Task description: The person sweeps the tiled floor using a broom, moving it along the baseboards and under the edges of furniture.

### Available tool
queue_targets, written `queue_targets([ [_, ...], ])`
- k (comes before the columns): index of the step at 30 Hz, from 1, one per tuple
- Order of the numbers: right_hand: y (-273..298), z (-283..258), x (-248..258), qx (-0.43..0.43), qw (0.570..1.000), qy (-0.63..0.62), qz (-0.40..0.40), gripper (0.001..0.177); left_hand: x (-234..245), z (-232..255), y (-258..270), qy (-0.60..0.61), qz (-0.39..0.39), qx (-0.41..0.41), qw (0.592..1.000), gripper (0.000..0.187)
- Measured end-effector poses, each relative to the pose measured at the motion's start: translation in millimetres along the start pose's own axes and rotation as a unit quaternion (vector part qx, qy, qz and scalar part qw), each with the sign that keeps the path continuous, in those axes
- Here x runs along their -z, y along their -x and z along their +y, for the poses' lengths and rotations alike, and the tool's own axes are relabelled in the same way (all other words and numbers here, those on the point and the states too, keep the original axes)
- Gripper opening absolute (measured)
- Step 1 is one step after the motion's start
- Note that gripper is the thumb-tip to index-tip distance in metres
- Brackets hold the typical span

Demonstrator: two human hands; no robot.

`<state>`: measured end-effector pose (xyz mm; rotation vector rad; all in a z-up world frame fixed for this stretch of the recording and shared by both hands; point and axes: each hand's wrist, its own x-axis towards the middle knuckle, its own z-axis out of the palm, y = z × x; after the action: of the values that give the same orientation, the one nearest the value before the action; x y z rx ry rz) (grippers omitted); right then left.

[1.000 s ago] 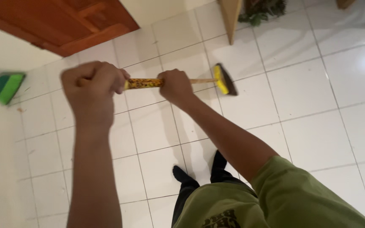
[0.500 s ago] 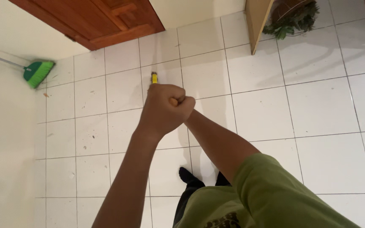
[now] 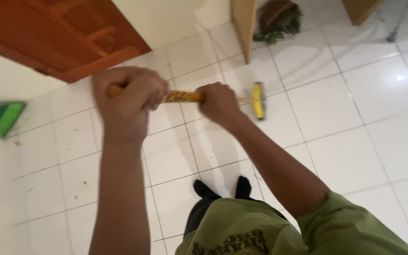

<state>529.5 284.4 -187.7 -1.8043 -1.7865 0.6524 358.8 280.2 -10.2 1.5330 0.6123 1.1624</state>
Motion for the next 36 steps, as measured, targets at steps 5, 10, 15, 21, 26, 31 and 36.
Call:
queue_targets([
  [5,12.6,113.1,-6.4,-0.151,0.981,0.116,0.031,0.012,-34.9,-115.6,-18.6,0.022,0.027,0.167,0.985,0.025],
  [10,33.7,197.8,-69.6,-0.223,0.964,0.128,0.068,0.014,-59.8,-208.1,15.7,0.151,0.005,0.2,0.968,0.029],
  [15,-3.6,166.1,-121.4,-0.259,0.958,0.119,0.041,0.01,6.7,-208.7,1.8,0.142,0.039,0.271,0.951,0.023],
  [21,-101.8,33.5,-172.1,-0.181,0.978,0.084,0.059,0.013,139.2,-144.2,-54.9,0.077,0.05,0.147,0.985,0.032],
  [26,-168.7,-101.5,-215.2,-0.11,0.992,-0.003,0.064,0.016,233.7,-62.9,-80.8,0.036,0.124,0.141,0.981,0.035],
  [31,-191.0,-211.5,-239.4,-0.05,0.99,-0.115,0.065,0.02,282.9,-14.9,-73.3,-0.148,0.151,0.098,0.972,0.036],
  [36,-202.6,-254.2,-228.7,-0.037,0.953,-0.291,-0.079,0.024,278.2,-16.6,-75.8,-0.211,0.161,0.07,0.962,0.038],
])
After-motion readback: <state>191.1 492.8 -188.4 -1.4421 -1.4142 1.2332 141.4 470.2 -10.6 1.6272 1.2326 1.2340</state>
